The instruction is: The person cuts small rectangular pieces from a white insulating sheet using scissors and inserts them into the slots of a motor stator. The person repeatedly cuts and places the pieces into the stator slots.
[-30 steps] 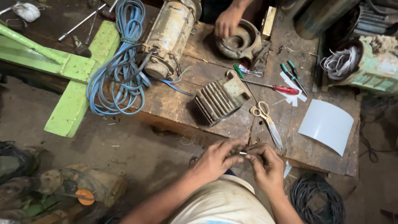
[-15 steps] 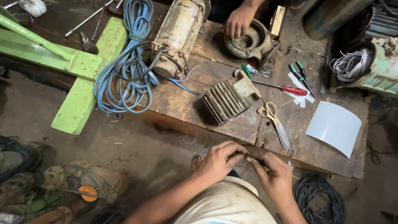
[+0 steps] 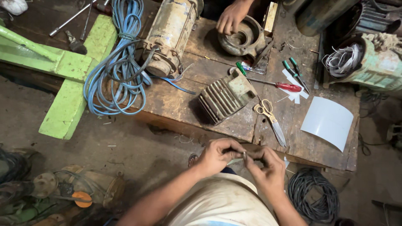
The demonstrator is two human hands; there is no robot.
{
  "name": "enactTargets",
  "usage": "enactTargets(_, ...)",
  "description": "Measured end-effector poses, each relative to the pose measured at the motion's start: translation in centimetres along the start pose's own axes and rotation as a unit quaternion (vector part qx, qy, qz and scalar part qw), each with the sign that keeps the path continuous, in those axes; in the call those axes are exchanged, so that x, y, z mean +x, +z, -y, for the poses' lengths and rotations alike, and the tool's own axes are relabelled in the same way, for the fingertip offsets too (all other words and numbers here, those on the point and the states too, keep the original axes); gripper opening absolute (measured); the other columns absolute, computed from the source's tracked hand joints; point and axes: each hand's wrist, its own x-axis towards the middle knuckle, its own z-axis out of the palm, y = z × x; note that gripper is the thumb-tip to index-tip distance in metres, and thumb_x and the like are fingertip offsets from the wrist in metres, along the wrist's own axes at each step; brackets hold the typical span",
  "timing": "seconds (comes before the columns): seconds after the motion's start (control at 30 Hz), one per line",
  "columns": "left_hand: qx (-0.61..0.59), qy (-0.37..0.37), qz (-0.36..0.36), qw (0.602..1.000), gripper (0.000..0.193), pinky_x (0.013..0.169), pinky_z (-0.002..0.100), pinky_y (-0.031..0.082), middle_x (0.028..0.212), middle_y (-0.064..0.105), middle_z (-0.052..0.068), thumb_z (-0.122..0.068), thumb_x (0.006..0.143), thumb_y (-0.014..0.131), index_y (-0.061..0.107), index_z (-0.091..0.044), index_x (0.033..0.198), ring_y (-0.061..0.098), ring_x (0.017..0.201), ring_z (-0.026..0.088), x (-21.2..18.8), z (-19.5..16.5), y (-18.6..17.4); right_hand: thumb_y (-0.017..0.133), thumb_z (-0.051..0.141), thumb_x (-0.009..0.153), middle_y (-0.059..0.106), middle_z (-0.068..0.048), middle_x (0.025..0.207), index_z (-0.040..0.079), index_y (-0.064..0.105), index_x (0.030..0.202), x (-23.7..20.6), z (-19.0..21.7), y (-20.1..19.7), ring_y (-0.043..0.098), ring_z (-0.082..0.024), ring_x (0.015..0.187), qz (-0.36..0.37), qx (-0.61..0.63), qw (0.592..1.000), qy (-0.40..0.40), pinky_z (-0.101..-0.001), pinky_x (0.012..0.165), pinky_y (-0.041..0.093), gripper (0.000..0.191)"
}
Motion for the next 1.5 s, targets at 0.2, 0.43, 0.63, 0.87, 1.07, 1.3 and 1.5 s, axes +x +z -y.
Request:
enactTargets(0.2,-0.056,-0.061,-0.014,0.996,0.012,0.087,0.027,0.055,0.104,0.067,0.003,-0.011,0.097,0.069,0.066,-0.004,0.107,0.064,0.098,0.009,0.5,0.2,1.4,0.073,0.006,0.089,0.075,-0.005,0.093,0.003,0.073,0.099,1.1,-2.8,0.5,0.069,-0.008,0.082,0.029,0.233,0.968,0.088,-0.0249,0.073,0.055,0.011)
enactTargets(0.43,0.064,-0.096,0.048,0.992,0.020,0.073,0.034,0.054,0.093,0.069,0.011,-0.022,0.095,0.071,0.068,-0.003,0.102,0.065,0.085,0.023,2.0,-0.1,1.7,0.077,0.009,0.088,0.072,-0.001,0.091,0.005,0.077,0.101,0.3,-4.4,-1.3,0.067,-0.008,0.079,-0.019,-0.070,0.994,-0.081,-0.0254,0.069,0.053,0.014)
enactTargets(0.63,0.166,0.027,0.068,0.983,0.019,0.082,0.042,0.054,0.108,0.067,0.019,-0.013,0.098,0.066,0.064,0.001,0.110,0.066,0.096,0.037,3.5,2.6,2.6,0.076,0.006,0.089,0.070,0.000,0.091,0.000,0.070,0.098,1.8,-9.8,-0.5,0.063,-0.009,0.085,0.077,0.282,0.936,0.193,-0.0254,0.076,0.050,0.012)
enactTargets(0.87,0.423,0.143,-0.008,0.895,0.019,0.086,0.043,0.054,0.106,0.065,0.017,-0.004,0.086,0.061,0.068,0.002,0.102,0.062,0.106,0.034,11.9,11.9,5.1,0.084,0.028,0.087,0.067,-0.019,0.100,0.000,0.067,0.108,12.2,-17.5,-0.2,0.063,-0.033,0.088,0.035,-0.118,0.992,-0.010,-0.0399,0.079,0.051,0.039)
enactTargets(1.07,0.689,0.189,0.059,0.697,0.017,0.087,0.036,0.051,0.097,0.063,0.008,-0.016,0.084,0.064,0.074,-0.006,0.093,0.058,0.103,0.025,12.5,17.3,5.9,0.075,0.022,0.085,0.067,-0.022,0.110,0.003,0.056,0.130,16.7,-19.0,0.3,0.063,-0.045,0.102,-0.011,-0.264,0.963,-0.054,-0.0517,0.086,0.050,0.052)
enactTargets(1.3,0.706,0.097,0.005,0.701,0.073,0.102,0.041,0.043,0.128,0.059,0.010,-0.034,0.063,0.061,0.065,-0.002,0.129,0.050,0.123,0.028,7.6,17.2,6.2,0.062,0.024,0.098,0.067,-0.024,0.113,0.006,0.064,0.122,14.8,-18.6,3.6,0.062,-0.046,0.105,0.103,-0.220,0.970,0.007,-0.0500,0.090,0.051,0.029)
enactTargets(1.5,0.689,0.024,0.033,0.724,0.055,0.111,0.043,0.040,0.139,0.053,0.013,-0.022,0.089,0.059,0.057,-0.007,0.141,0.046,0.133,0.033,7.3,17.8,6.3,0.058,0.018,0.090,0.071,-0.021,0.111,0.009,0.065,0.118,14.4,-18.4,5.4,0.066,-0.044,0.105,0.108,-0.311,0.936,-0.126,-0.0495,0.086,0.053,0.031)
